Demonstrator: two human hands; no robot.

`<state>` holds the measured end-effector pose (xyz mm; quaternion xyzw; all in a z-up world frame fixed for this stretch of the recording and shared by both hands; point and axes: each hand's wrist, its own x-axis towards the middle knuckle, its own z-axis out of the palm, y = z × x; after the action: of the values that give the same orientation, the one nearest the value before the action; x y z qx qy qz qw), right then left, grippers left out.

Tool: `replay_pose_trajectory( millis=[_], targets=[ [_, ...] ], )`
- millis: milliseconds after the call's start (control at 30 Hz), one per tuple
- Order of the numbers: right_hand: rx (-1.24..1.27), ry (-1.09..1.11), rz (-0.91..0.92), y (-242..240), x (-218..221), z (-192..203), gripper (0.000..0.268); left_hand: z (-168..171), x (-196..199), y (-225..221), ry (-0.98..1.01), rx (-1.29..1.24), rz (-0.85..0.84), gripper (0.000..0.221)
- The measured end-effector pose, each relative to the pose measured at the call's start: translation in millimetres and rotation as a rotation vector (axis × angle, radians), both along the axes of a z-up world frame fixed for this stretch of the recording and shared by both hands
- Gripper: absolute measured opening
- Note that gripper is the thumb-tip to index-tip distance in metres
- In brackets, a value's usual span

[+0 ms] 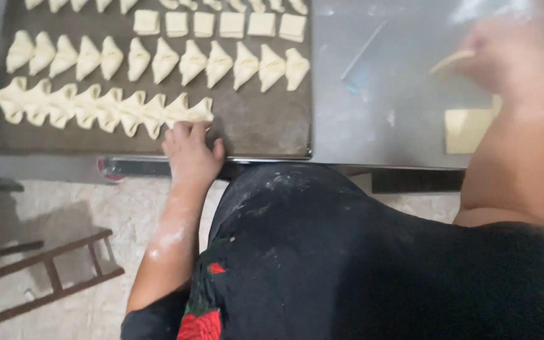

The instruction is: The person is picking up individual pieces of cut dough and arranging them in rows on a large metal baking tray.

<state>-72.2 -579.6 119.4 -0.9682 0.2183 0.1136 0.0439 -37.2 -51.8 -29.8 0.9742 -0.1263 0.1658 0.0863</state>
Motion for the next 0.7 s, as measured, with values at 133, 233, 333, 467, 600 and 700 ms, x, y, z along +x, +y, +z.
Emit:
replay_pose_trajectory(
  millis=[133, 233, 333, 467, 600, 700],
  targets=[
    [-0.039, -0.188, 0.433, 68.1, 50.7, 5.5, 0.032, -2.1, 3.3, 10.6, 0.147, -0.359, -0.116, 0.04],
    [0.169, -0.245, 0.653, 146.9, 76.6, 13.9, 0.021, 10.0, -1.5, 5.7, 0.277, -0.527, -0.155, 0.042],
    [0.46, -0.052, 0.595, 235.5, 74.2, 30.8, 0.017, 38.3, -19.5, -2.7, 0.433, -0.654, -0.184, 0.047],
    [1.005, -0.06, 0.671, 276.4, 102.0, -41.6, 0.038, 31.4, -24.6, -17.3, 0.394, -0.671, 0.001, 0.029],
    [0.917, 0.026, 0.678, 304.4, 129.3, -80.3, 0.037, 57.6, -25.3, -18.8, 0.441, -0.461, 0.235, 0.031],
    [0.682, 0.074, 0.719, 319.8, 151.1, -105.4, 0.039, 63.0, -19.4, -23.5, 0.543, -0.252, 0.352, 0.035]
  ],
)
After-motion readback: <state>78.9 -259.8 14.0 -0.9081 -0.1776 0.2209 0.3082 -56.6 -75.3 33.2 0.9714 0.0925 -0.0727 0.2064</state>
